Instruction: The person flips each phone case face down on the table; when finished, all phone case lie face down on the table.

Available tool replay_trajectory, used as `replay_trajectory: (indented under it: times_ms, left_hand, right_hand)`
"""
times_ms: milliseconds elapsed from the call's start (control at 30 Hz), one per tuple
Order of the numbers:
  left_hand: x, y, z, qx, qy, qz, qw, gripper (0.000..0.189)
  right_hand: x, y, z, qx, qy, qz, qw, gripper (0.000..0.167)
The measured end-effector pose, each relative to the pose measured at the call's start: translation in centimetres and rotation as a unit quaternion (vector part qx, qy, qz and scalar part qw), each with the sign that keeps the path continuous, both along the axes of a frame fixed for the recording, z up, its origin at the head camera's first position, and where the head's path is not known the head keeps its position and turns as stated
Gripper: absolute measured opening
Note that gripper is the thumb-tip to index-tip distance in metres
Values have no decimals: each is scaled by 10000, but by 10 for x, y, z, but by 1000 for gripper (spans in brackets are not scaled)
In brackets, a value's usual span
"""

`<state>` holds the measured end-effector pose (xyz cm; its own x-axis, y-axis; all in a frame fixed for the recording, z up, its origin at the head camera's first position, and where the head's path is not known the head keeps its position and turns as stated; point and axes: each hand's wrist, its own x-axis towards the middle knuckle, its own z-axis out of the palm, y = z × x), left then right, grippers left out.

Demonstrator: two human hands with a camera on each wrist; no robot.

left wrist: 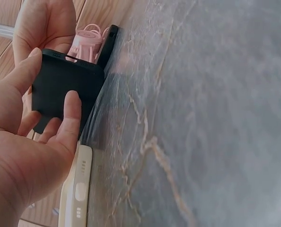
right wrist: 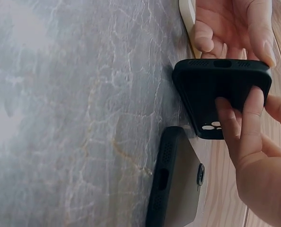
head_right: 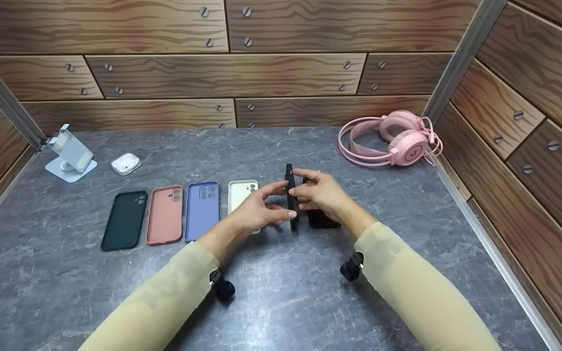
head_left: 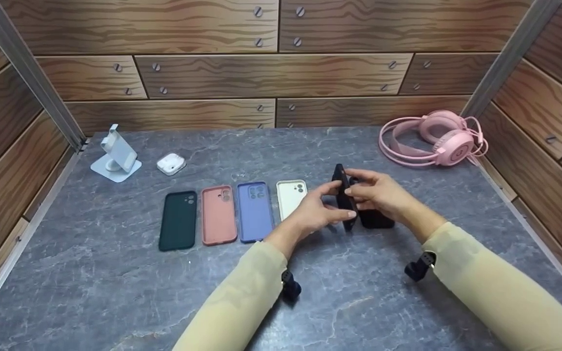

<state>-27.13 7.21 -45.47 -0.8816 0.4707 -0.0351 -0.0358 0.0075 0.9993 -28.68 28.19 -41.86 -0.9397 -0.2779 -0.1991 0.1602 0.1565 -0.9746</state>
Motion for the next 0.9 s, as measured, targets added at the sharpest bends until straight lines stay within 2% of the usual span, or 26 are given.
replay_trajectory:
  times_ms: [333, 700, 900]
  left_hand:
    - [-1, 6, 1, -314, 259, 201, 9990, 71]
    - [-1, 6, 5, -521, 703, 883, 9922, 56]
    - [0, 4, 6, -414, 596, 1203, 9901, 53]
  right_hand:
    - [2, 4, 4, -92, -4, -3, 10000, 70]
    - [4, 6, 12, -641, 81, -28, 9979, 69]
    - [7, 6, 17, -876, 180, -18, 9960, 70]
